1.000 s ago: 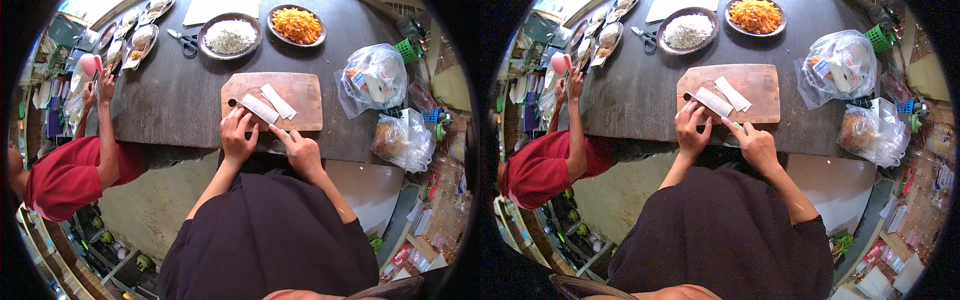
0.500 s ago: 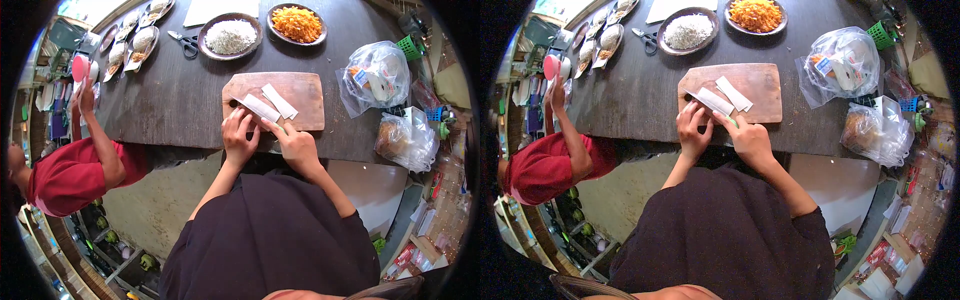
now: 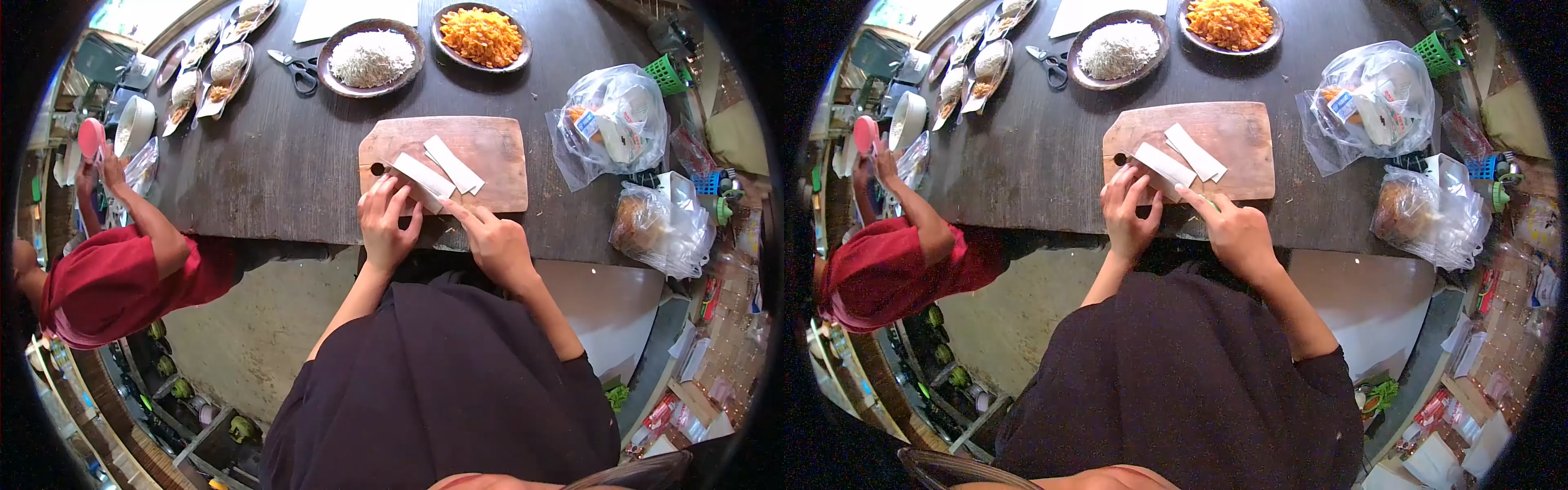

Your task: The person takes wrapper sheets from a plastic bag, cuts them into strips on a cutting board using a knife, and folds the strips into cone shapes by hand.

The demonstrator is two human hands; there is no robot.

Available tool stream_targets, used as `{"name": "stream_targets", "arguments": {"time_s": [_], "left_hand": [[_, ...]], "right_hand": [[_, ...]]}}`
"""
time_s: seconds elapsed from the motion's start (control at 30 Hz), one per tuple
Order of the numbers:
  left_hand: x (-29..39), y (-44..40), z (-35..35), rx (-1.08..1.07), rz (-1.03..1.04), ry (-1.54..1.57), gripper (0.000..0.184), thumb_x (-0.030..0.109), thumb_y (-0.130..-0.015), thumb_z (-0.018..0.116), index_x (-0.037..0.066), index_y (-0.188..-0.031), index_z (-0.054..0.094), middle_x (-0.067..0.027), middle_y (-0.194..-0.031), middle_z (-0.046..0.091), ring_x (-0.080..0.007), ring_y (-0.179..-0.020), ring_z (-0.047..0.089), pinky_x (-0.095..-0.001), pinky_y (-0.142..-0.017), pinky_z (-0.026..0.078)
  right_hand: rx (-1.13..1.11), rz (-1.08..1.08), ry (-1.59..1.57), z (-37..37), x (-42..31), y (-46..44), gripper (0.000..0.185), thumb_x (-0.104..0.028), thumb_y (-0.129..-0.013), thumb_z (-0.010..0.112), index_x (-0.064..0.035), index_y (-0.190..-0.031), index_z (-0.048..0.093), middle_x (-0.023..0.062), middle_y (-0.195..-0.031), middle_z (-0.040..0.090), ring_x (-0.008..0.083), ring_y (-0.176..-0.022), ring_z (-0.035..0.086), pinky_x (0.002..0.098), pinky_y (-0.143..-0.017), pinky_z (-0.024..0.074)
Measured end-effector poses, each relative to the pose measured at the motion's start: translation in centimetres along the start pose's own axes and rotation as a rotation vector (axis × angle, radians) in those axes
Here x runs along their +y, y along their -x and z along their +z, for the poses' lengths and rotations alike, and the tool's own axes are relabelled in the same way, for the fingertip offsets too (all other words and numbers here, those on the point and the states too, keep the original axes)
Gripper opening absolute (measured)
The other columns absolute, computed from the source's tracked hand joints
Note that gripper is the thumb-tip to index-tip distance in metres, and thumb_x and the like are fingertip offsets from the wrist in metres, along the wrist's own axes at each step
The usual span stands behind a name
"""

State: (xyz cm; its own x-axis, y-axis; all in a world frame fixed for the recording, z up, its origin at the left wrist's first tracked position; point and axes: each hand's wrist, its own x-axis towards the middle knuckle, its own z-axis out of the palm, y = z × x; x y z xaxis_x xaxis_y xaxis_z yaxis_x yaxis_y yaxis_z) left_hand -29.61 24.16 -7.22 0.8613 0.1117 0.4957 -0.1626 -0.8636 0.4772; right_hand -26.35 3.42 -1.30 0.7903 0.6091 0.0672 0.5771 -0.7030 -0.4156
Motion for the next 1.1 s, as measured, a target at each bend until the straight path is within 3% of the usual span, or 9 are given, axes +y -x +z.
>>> {"name": "stream_targets", "arguments": {"time_s": [0.47, 1.1], "left_hand": [[0.2, -0.3, -0.2, 0.002, -0.001, 0.008, 0.032, 0.017, -0.079, 0.075, 0.005, -0.108, 0.068, -0.0127, -0.124, 0.062, -0.0307, -0.123, 0.056, -0.0442, -0.103, 0.038], [0.2, -0.3, -0.1, -0.001, -0.007, 0.017, 0.033, 0.016, -0.079, 0.076, 0.006, -0.109, 0.068, -0.0112, -0.123, 0.063, -0.0304, -0.122, 0.056, -0.0436, -0.102, 0.039]], "right_hand": [[0.009, 0.011, -0.084, -0.3, 0.8, 1.0, 0.059, -0.005, -0.087, 0.056, -0.0254, -0.142, 0.051, 0.0093, -0.078, 0.059, 0.0278, -0.056, 0.062, 0.0394, -0.052, 0.0511], [-0.029, 0.081, -0.043, -1.6, 0.7, 3.4, 0.062, -0.007, -0.088, 0.058, -0.0319, -0.144, 0.048, 0.0081, -0.073, 0.053, 0.0274, -0.055, 0.059, 0.0401, -0.052, 0.0501]]}}
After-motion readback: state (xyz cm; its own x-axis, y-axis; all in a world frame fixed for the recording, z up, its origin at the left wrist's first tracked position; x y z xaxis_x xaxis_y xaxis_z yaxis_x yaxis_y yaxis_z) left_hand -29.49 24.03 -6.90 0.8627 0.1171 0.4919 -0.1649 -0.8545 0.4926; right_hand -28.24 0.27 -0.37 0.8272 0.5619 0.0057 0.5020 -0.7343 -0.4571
